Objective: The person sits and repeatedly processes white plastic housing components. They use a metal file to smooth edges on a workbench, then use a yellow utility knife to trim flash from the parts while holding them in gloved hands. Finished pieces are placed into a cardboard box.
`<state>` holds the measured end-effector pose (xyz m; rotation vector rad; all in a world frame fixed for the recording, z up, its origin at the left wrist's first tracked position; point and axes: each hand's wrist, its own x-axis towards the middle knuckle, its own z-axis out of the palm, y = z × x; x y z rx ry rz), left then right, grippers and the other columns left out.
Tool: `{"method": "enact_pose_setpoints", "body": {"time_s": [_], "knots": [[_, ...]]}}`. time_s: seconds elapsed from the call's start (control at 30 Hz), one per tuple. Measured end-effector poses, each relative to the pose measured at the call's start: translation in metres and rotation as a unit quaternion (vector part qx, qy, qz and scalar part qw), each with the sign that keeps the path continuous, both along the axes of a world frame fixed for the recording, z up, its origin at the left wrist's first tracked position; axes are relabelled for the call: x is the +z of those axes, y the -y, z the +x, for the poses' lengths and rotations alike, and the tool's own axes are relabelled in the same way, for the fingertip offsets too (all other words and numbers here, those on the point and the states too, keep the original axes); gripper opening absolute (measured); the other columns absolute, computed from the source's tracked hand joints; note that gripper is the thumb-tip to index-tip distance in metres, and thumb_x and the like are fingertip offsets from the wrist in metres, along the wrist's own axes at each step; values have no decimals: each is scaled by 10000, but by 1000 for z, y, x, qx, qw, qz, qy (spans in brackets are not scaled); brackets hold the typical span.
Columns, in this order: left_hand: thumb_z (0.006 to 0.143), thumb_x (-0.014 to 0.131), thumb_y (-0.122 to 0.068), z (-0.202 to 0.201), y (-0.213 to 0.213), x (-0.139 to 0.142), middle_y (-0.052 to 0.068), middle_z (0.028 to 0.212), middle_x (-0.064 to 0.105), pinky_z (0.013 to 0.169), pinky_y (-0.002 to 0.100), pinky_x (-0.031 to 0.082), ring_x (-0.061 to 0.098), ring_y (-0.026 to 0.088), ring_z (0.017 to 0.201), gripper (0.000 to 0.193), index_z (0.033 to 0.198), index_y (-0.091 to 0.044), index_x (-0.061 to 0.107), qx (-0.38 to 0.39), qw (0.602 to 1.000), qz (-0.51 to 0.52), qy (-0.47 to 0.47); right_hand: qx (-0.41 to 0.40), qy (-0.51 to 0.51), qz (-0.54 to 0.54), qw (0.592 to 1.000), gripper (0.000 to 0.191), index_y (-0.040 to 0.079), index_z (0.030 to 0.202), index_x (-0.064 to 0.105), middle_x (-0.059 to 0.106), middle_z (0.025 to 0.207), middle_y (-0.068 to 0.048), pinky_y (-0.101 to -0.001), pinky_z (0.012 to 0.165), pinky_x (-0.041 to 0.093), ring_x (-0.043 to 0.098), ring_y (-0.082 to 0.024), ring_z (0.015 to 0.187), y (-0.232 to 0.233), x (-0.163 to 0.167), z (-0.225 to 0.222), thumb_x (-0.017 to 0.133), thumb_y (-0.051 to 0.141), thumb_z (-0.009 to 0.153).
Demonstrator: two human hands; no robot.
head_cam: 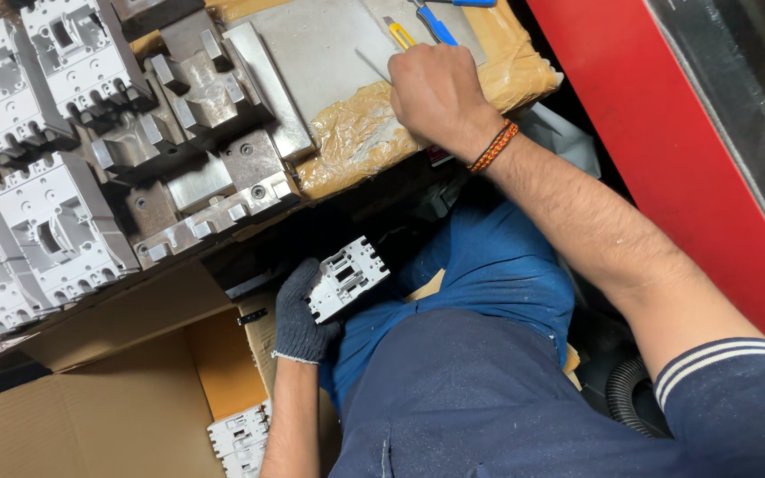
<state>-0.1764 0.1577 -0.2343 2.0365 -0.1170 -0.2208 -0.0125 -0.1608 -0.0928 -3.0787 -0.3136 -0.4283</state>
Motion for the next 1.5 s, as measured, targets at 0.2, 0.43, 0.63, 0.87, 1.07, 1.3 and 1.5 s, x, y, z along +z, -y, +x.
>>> {"method": "enact_pose_setpoints", "body": {"time_s": [0.2, 0.43, 0.63, 0.87, 1.07, 1.3, 1.5], "knots": [[850, 626, -368, 8, 18, 30, 56, 967, 753, 731, 423, 576, 725, 232, 869, 342, 1063, -121, 731, 334, 776, -315, -432, 12, -65, 365, 929, 173, 24, 862, 726, 733, 729, -97, -327, 611, 558, 723, -176, 645, 19, 1, -24, 747, 192, 892], [880, 689, -289, 6, 47, 75, 119, 1099, 761, 844, 364, 575, 715, 262, 980, 388, 1164, -31, 745, 179, 871, -366, -274, -55, -185, 764, 616, 178, 26, 1046, 677, 600, 718, 28, -213, 477, 424, 529, -47, 548, 23, -73, -164, 674, 198, 1001], [845, 732, -376, 51, 83, 186, 165, 1155, 760, 895, 357, 582, 732, 308, 1049, 452, 1179, -71, 738, -136, 984, -39, 104, -262, -368, 629, 632, 348, 22, 828, 716, 517, 539, -27, -266, 398, 242, 362, -81, 426, 16, -127, -224, 638, 310, 1008], [823, 695, -530, 128, 143, 267, 149, 1083, 762, 893, 433, 544, 724, 323, 993, 556, 1191, -117, 753, -226, 938, 203, 168, -155, -330, 599, 713, 362, 39, 800, 708, 574, 536, 24, -255, 441, 381, 499, -52, 472, 0, -132, -217, 622, 328, 1000], [803, 690, -556, 185, 193, 250, 184, 899, 742, 827, 446, 555, 719, 329, 844, 534, 1054, -93, 779, -268, 905, 295, 151, -167, -372, 560, 721, 442, 20, 734, 679, 550, 512, 19, -273, 430, 399, 503, -69, 440, -7, -120, -215, 601, 351, 1017], [824, 639, -576, 198, 193, 240, 122, 746, 740, 732, 432, 566, 725, 291, 721, 507, 905, -104, 806, -271, 907, 296, 126, -170, -323, 563, 741, 413, 52, 763, 670, 517, 526, 34, -268, 446, 366, 443, -49, 475, -3, -123, -210, 570, 348, 1032], [811, 653, -588, 197, 194, 237, 105, 767, 756, 729, 412, 565, 732, 272, 729, 512, 934, -117, 812, -277, 912, 268, 139, -128, -297, 608, 725, 362, 49, 759, 629, 485, 571, 69, -267, 451, 330, 393, -35, 516, -4, -124, -205, 597, 282, 1035]]}}
